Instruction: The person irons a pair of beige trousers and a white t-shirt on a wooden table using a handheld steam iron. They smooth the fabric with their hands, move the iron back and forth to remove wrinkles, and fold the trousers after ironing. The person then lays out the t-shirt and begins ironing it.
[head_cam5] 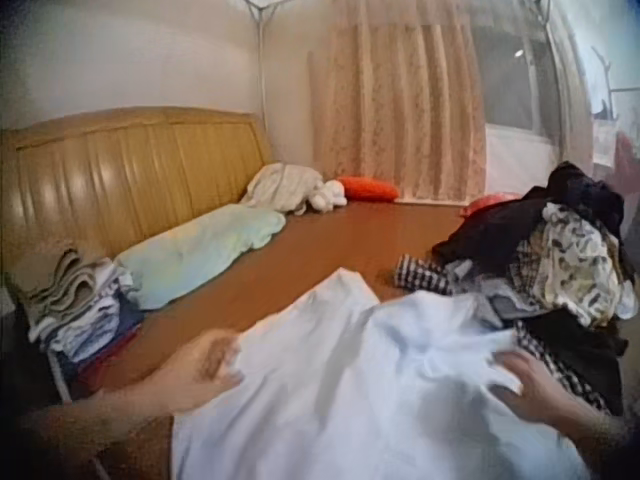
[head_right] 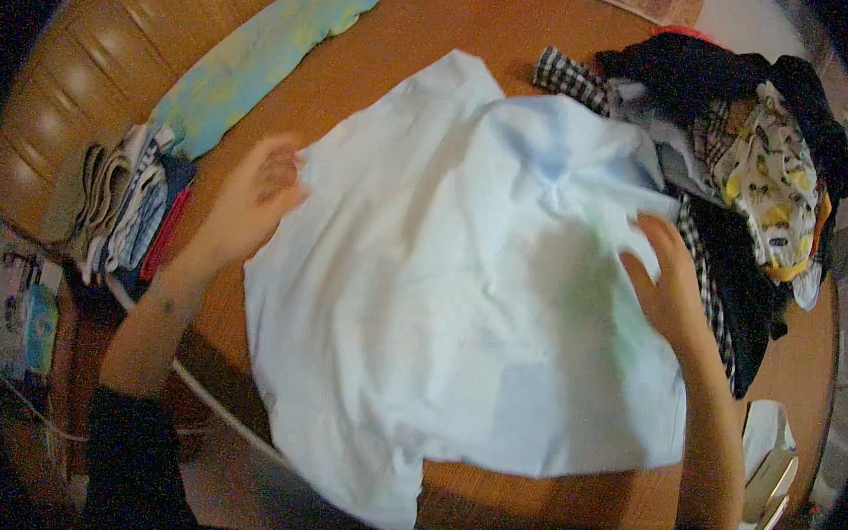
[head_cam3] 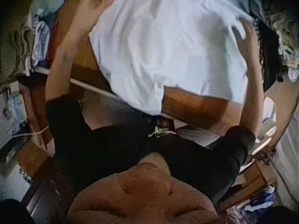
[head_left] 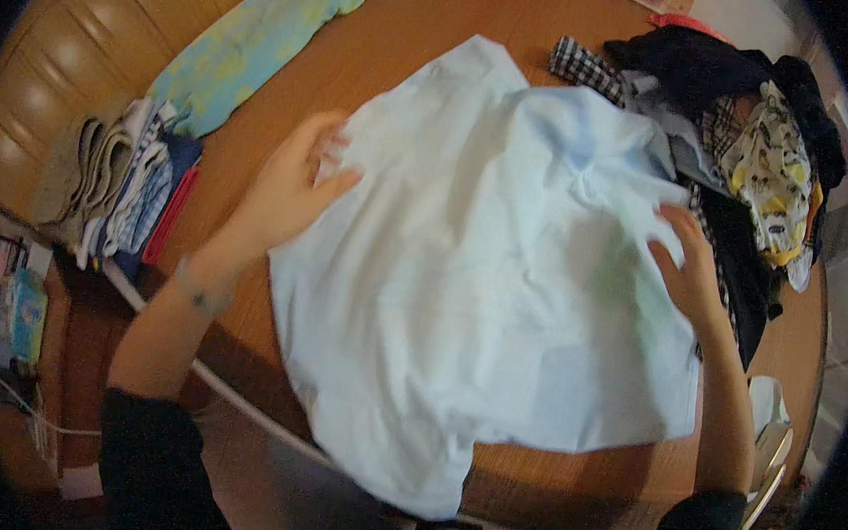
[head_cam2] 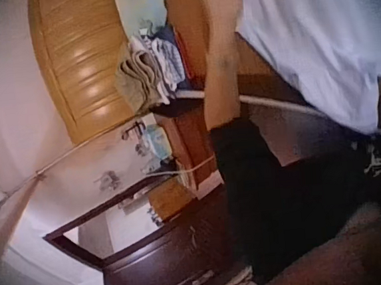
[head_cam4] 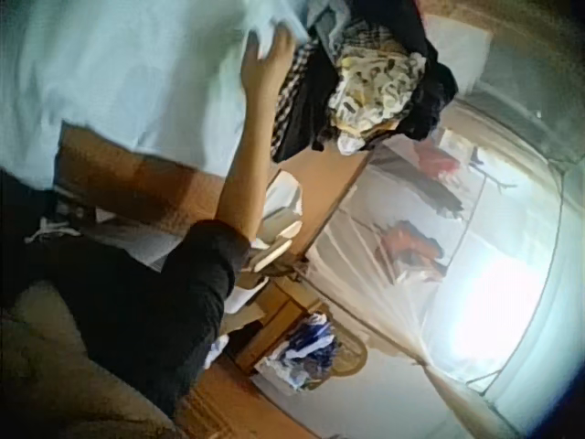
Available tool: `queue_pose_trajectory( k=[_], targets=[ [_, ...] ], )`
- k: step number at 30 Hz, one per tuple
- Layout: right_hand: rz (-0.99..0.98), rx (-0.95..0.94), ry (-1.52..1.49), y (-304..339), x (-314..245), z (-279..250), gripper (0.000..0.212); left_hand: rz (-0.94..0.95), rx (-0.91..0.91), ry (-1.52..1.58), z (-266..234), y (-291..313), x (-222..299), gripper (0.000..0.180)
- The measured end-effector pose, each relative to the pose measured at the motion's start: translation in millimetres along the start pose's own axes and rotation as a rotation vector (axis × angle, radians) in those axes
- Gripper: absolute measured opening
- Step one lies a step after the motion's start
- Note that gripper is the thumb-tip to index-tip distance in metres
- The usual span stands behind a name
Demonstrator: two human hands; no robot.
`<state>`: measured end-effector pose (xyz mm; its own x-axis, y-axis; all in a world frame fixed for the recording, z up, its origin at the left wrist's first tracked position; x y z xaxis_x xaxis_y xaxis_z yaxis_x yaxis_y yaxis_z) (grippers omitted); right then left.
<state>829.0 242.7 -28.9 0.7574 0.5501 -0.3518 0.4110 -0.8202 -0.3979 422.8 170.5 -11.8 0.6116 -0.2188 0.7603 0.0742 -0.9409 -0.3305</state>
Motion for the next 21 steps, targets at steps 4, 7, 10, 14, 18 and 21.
queue_pose_trajectory(
  k=[4,7,10,14,18,21],
  targets=[
    [0.034,-0.152,-0.184,130,-35,-27,0.042,-0.286,0.019,0.033,-27,151,5,0.011],
    [0.084,-0.244,-0.329,173,-69,-29,0.046,-0.542,-0.1,-0.018,-8,221,23,0.023],
    [-0.033,-0.133,-0.072,185,-87,-18,0.039,-0.445,-0.097,-0.158,13,233,35,0.035],
    [0.021,0.099,-0.181,180,-124,-20,0.033,-0.286,0.001,-0.09,33,224,32,0.028],
    [-0.181,-0.085,-0.359,194,-199,7,0.056,-0.501,0.129,0.693,39,213,49,0.02],
    [-0.201,-0.066,-0.253,196,-241,33,0.05,-0.604,0.126,1.024,38,215,49,0.024]
  ],
)
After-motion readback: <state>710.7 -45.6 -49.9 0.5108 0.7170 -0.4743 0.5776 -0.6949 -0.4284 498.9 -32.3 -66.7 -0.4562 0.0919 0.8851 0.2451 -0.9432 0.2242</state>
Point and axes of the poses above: each hand's wrist, its own y-axis away from the middle knuckle, its own z-axis out of the palm, x = y × z, the point moved 4 cm from there along -y, towards the middle knuckle, and after that the axes turned 4 degrees about x, right-handed, at the moved point
